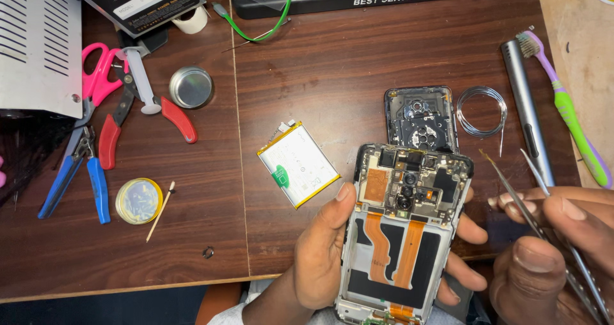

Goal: The person repairs a disassembled smartphone at a workbench. They hold the phone chassis in one hand and use tweezers to work on the flex cable and connector at the bottom edge, then peel a protective film from a replacement screen, set the screen and battery on the bench, and continue manipulating the phone's internal board and connectors by hand.

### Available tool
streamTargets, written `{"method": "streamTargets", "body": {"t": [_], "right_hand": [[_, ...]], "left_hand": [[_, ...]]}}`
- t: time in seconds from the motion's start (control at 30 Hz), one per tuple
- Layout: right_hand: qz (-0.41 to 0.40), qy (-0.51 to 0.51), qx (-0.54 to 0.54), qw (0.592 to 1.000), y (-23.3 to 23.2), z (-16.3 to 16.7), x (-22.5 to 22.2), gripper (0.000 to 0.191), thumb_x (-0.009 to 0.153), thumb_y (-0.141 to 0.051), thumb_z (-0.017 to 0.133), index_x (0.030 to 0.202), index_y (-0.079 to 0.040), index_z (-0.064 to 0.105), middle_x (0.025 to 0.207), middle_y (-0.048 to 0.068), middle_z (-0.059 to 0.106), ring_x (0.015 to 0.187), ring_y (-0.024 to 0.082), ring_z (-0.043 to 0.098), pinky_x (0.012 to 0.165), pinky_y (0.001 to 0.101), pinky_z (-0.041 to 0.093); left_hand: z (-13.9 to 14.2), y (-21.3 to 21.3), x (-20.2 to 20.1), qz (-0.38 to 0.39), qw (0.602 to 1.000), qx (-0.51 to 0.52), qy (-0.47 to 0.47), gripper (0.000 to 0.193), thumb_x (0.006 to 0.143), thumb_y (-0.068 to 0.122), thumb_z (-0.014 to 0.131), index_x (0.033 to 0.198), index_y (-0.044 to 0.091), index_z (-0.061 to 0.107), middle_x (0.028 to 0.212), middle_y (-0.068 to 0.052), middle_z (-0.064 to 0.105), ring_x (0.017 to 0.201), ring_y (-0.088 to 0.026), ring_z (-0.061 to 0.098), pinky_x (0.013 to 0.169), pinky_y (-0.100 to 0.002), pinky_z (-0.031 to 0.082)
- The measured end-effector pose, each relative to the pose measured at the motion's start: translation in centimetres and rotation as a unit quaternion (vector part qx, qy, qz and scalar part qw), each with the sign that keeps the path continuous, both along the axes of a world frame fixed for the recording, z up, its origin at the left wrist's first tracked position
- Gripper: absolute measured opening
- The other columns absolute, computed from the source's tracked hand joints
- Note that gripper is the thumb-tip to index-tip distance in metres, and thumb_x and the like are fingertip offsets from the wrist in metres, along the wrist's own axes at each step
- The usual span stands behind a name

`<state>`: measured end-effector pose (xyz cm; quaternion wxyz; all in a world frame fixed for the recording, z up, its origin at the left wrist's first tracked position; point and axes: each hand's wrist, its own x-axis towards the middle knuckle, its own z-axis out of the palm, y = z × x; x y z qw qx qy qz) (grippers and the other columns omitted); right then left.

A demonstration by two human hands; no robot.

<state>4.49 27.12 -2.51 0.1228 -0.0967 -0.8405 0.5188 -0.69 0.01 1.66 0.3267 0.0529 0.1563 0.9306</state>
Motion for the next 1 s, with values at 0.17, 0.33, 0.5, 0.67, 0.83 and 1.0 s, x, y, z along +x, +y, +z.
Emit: {"method": "streamTargets", "body": {"t": [0.17,0.33,0.5,0.67,0.83,1.0], "right_hand": [[0.011,0.035,0.003,0.999,-0.1,-1.2,1.6,0.050,0.096,-0.020,0.059,0.140,-0.004,0.044,0.119,0.021,0.064,0.085,0.015,0.070,0.073,0.0265,0.062],[0.031,0.036,0.071,0.996,-4.9,5.2,-1.9,0.041,0.107,-0.020,0.061,0.143,-0.005,0.049,0.119,0.023,0.068,0.082,0.016,0.070,0.077,0.0257,0.062],[0.194,0.070,0.124,0.971,-2.0,5.6,-3.3,0.042,0.103,-0.027,0.060,0.139,-0.010,0.048,0.118,0.018,0.066,0.085,0.014,0.073,0.080,0.0272,0.064],[0.123,0.129,0.129,0.975,0.0,0.4,-0.1,0.042,0.103,-0.024,0.058,0.140,-0.007,0.046,0.116,0.019,0.065,0.071,0.012,0.065,0.070,0.0246,0.058],[0.078,0.002,-0.146,0.986,-0.5,2.9,-2.6,0.037,0.106,-0.024,0.057,0.132,0.002,0.051,0.099,0.020,0.062,0.048,0.009,0.056,0.046,0.0226,0.048],[0.108,0.305,0.031,0.946,-2.3,2.2,-5.8,0.030,0.108,-0.015,0.056,0.129,0.005,0.049,0.102,0.023,0.054,0.058,0.022,0.062,0.055,0.0263,0.059]], "left_hand": [[0.2,-0.1,-0.1,-0.003,1.000,-0.003,-0.009,0.091,0.108,0.059,0.023,0.163,-0.013,0.028,0.137,-0.040,0.050,0.103,-0.045,0.062,0.083,-0.046,0.059],[0.0,0.1,-0.1,0.005,1.000,-0.011,0.007,0.090,0.108,0.059,0.023,0.161,-0.013,0.029,0.135,-0.040,0.051,0.104,-0.046,0.066,0.081,-0.045,0.059],[-0.5,0.1,0.0,0.005,1.000,0.012,-0.004,0.086,0.110,0.059,0.025,0.158,-0.011,0.031,0.134,-0.039,0.051,0.106,-0.045,0.064,0.081,-0.044,0.060],[-0.9,0.0,0.3,-0.001,0.999,-0.041,-0.010,0.086,0.104,0.059,0.028,0.158,-0.007,0.035,0.141,-0.037,0.051,0.112,-0.043,0.063,0.089,-0.042,0.059],[-1.7,0.2,0.7,0.012,1.000,-0.013,0.021,0.084,0.110,0.061,0.030,0.156,-0.009,0.037,0.141,-0.036,0.052,0.115,-0.038,0.064,0.092,-0.037,0.059],[-2.0,0.2,0.7,0.009,1.000,-0.020,0.011,0.083,0.109,0.058,0.031,0.160,-0.007,0.038,0.142,-0.035,0.052,0.117,-0.039,0.063,0.093,-0.038,0.058]]}}
